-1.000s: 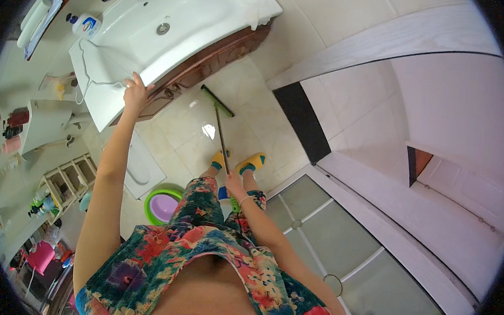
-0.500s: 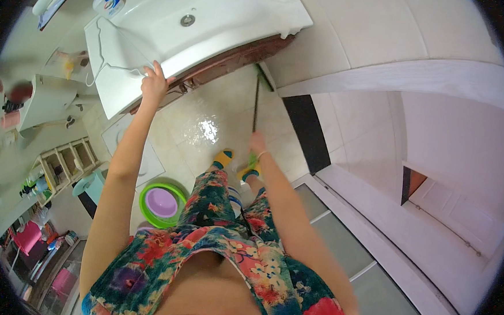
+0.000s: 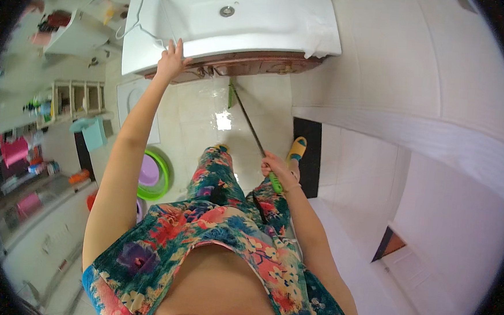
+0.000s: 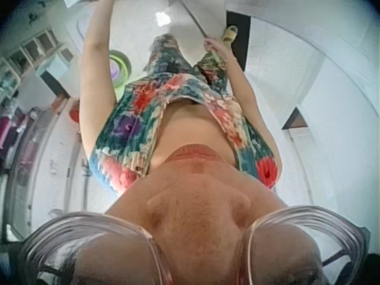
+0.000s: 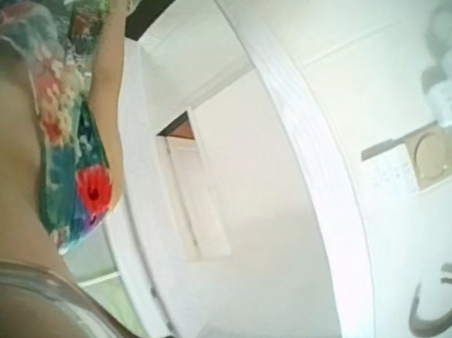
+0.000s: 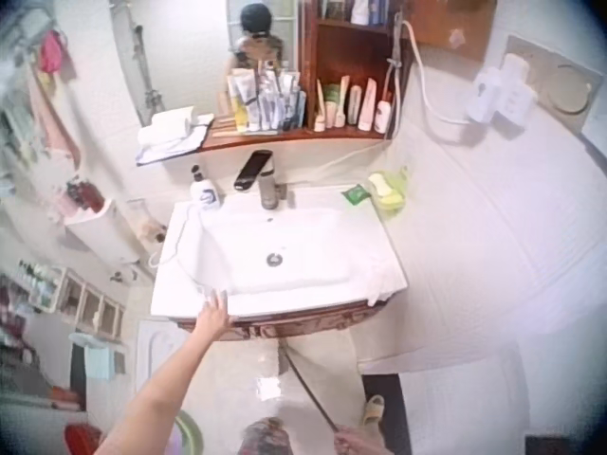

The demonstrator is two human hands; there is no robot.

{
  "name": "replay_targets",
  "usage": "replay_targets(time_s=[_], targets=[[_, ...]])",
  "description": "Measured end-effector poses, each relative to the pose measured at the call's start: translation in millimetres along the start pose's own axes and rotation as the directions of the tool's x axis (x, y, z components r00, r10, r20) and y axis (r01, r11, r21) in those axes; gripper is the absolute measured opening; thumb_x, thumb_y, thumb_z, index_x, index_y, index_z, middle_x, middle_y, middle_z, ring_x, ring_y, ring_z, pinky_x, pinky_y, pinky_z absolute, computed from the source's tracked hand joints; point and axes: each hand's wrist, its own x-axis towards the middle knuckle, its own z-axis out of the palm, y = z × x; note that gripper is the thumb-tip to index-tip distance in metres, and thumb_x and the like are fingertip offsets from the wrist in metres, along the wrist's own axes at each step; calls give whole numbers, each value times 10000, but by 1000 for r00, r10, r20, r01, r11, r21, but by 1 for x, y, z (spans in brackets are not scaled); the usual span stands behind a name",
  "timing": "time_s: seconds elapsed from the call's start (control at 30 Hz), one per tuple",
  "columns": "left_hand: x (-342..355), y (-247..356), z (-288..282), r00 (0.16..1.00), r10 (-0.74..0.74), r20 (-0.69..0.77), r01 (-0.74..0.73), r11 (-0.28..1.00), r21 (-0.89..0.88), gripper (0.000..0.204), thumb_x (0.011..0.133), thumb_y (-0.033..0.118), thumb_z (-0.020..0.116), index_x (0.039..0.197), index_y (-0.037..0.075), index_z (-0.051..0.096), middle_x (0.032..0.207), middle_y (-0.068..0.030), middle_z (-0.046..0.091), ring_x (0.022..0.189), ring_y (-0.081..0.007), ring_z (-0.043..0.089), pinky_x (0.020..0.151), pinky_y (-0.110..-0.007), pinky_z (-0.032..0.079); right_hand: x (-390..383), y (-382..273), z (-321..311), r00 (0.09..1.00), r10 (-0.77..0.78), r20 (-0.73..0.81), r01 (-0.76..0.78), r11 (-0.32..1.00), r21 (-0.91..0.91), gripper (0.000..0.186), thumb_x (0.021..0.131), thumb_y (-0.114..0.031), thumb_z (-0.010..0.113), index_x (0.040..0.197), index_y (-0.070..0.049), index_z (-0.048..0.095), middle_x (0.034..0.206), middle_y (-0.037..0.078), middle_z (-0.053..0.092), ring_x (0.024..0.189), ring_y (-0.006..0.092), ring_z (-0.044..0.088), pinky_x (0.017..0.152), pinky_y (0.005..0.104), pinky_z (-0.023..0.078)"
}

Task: The person hand washes a dark garment in a green basin, wrings it out, and places it in a purple basin. They then pour soapy water into a bucket, use a squeegee to push water across the tiled floor, and empty the basins. Finally, they walk out of the bathroom and press a wall-mounted control panel.

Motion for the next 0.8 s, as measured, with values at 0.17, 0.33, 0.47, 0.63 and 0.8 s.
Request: replay_targets(time_s=[0.17,0.33,0.47,0.63,0.8], targets=[[-89,92,-37,946,-277,-169,178,878,-444,650,768,113,558,1302,91,188,1264,-285,246,1036,-449,404,812,-435,420,-42,-11,-159,996,-16,-83,-57,601,-797,205,834,-132,435,1003,-16,438,666,116,549,536,188,534,483,315,428],[-258,191,-10,796,-594,-115,479,734,-480,629,736,34,529,1282,81,219,1196,-246,317,1003,-437,427,807,-426,419,-75,-45,-231,932,-351,91,81,-46,-996,289,796,-141,435,1072,-62,465,838,235,570,793,419,527,693,464,422],[-335,256,19,625,-779,53,672,502,-545,600,728,4,509,1263,48,240,1156,-245,349,1023,-421,415,848,-408,385,-93,-69,-305,897,-333,289,258,-134,-957,333,830,-159,395,1155,-113,447,895,203,578,804,382,548,692,450,433],[-380,300,71,453,-885,108,770,328,-546,576,732,-11,497,1253,40,257,1138,-247,365,914,-367,478,773,-374,420,-132,-102,-395,959,-232,160,28,-487,-873,395,854,-210,400,1247,-187,368,701,198,582,610,372,559,549,477,443],[-399,333,107,322,-925,200,728,107,-677,550,752,-26,475,1255,42,264,1114,-211,391,680,-249,538,602,-304,455,-99,-129,-421,1000,-9,-1,-6,-611,-792,472,840,-148,390,1295,-206,280,679,228,569,616,386,556,556,487,440]])
